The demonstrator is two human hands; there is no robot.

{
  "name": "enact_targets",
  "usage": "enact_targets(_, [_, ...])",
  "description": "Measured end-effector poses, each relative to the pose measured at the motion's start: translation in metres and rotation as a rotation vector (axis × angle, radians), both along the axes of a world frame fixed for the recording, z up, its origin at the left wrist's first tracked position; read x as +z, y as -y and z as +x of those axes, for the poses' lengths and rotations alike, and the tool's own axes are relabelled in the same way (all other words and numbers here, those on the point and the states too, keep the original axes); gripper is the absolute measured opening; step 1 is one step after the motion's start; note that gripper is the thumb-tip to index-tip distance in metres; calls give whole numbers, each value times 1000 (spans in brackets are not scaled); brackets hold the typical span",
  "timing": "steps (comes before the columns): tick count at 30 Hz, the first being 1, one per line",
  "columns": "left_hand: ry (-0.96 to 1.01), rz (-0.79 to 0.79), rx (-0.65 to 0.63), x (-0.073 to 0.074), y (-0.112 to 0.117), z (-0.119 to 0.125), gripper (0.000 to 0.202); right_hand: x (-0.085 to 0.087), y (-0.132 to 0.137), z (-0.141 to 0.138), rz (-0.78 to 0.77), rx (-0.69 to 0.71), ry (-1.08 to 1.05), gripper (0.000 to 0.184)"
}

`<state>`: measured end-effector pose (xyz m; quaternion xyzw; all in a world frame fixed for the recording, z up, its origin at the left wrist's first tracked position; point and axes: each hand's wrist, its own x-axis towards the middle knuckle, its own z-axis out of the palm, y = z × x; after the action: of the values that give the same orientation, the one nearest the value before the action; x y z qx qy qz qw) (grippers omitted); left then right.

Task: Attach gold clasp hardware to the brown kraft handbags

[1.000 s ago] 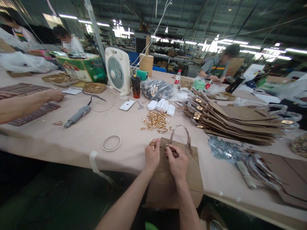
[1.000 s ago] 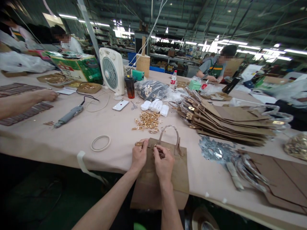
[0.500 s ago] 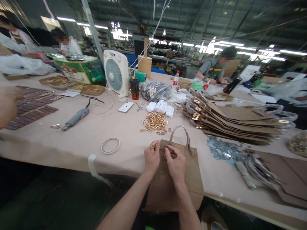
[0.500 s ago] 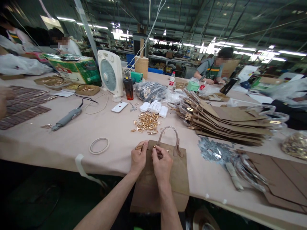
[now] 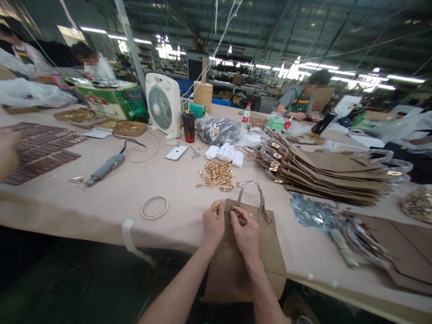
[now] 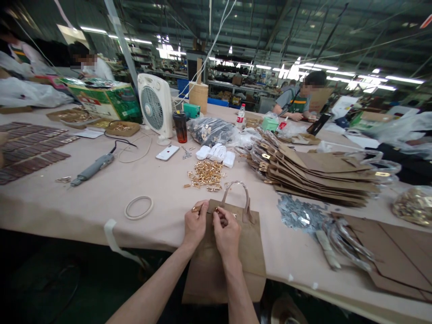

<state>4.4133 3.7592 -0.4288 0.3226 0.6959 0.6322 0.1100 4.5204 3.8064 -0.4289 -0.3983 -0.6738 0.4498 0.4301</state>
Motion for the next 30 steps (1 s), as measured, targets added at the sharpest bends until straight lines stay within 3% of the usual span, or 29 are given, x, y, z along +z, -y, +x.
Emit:
enact_targets(11, [-8, 58, -26, 1, 3, 3, 33, 11, -4, -7, 204, -42, 150, 29])
enact_targets(20, [-20, 2, 16, 2, 2, 1, 36, 2, 5, -1, 61, 9, 18, 37])
enact_targets(25, [-45, -74, 0, 4, 2, 0, 36, 4, 0, -5, 163, 6, 83, 29])
enact_targets(30, [-73, -158, 6, 1, -3, 2, 35, 6, -7, -6, 125, 67, 131, 30])
